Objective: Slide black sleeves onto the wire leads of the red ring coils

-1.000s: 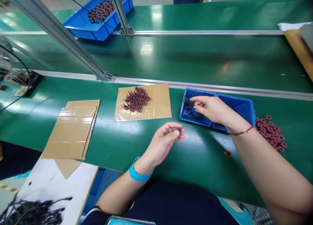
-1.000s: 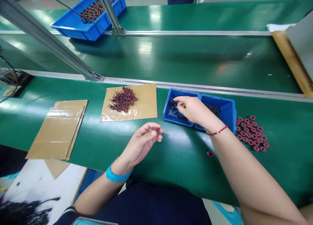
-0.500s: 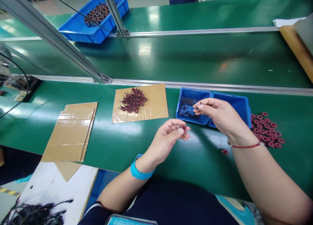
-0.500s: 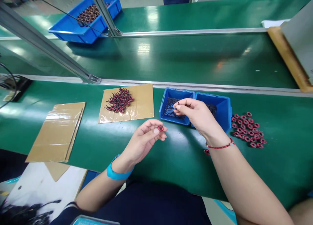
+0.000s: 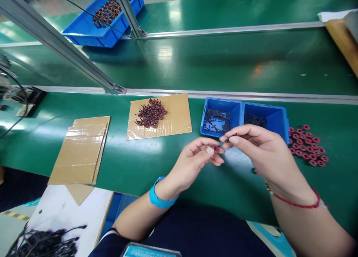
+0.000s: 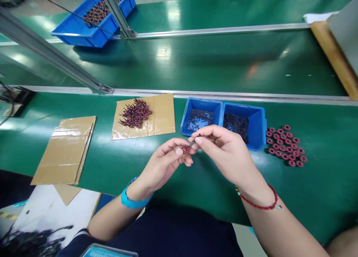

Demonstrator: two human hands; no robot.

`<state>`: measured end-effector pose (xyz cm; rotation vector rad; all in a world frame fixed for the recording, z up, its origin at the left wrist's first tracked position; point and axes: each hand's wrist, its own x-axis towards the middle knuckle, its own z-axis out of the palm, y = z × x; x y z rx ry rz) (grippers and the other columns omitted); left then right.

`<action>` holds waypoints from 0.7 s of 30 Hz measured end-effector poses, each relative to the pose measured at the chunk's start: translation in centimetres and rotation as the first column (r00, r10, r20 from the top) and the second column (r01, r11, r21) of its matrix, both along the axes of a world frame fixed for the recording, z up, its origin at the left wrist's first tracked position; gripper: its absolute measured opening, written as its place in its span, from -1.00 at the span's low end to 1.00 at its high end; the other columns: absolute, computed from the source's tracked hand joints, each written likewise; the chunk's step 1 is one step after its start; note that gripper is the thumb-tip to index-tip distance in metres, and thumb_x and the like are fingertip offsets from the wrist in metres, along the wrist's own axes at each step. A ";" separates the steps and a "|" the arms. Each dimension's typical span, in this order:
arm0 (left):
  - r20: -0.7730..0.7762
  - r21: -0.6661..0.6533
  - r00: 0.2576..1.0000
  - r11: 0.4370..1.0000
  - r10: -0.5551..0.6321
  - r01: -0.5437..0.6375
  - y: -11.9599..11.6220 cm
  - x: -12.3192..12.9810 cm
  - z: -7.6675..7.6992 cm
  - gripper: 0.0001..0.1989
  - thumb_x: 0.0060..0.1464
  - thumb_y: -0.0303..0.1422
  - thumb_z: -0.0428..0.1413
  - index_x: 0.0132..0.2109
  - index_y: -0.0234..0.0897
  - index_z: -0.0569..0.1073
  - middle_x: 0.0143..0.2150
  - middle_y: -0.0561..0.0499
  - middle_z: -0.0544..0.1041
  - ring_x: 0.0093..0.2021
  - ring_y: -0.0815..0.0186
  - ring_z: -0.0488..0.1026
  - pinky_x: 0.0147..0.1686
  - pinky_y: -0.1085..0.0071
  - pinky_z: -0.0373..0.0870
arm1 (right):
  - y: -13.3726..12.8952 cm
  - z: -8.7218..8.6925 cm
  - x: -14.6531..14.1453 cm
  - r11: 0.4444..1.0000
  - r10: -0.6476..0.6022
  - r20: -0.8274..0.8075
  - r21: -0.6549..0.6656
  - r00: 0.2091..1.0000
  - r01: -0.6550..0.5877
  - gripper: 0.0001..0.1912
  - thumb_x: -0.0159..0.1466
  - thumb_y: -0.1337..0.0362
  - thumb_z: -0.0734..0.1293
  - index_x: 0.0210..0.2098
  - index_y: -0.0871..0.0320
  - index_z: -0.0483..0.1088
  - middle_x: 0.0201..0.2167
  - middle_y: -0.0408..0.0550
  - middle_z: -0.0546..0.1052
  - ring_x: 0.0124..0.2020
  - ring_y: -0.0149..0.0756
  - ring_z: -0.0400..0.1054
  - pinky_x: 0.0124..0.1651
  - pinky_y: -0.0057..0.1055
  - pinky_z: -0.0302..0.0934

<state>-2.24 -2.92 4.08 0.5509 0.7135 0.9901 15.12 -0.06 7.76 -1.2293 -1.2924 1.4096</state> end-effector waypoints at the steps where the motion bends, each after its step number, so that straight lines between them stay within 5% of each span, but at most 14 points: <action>1: -0.003 0.000 1.000 1.000 0.001 -0.001 0.0 0.0 0.0 -0.82 0.15 -0.32 0.24 -0.12 -0.30 0.55 -0.21 -0.06 0.61 -0.33 0.37 0.55 -0.23 0.39 0.44 | -0.1 0.1 0.0 1.000 0.002 0.022 0.011 1.000 -0.002 -0.96 0.26 0.27 0.42 -0.33 0.07 0.55 -0.42 -0.13 0.62 -0.41 -0.36 0.54 -0.32 -0.45 0.47; 15: 0.019 -0.006 1.000 1.000 0.005 -0.005 -0.3 0.0 0.1 -0.81 0.14 -0.32 0.25 -0.11 -0.29 0.55 -0.19 -0.05 0.62 -0.32 0.37 0.56 -0.22 0.40 0.45 | -0.4 0.1 -0.1 0.991 0.036 0.286 0.112 0.958 -0.070 -0.87 0.28 0.22 0.37 -0.24 0.01 0.59 -0.40 -0.15 0.65 -0.37 -0.31 0.55 -0.19 -0.33 0.48; 21: 0.020 -0.029 0.998 0.998 0.059 -0.059 -0.2 -0.2 0.3 -0.80 0.08 -0.34 0.29 -0.15 -0.30 0.52 -0.22 -0.03 0.62 -0.33 0.36 0.56 -0.21 0.37 0.46 | -0.6 -0.4 0.2 0.993 -0.069 0.195 0.106 0.978 0.049 -0.91 0.26 0.21 0.41 -0.25 0.01 0.59 -0.33 -0.10 0.65 -0.33 -0.28 0.56 -0.23 -0.35 0.49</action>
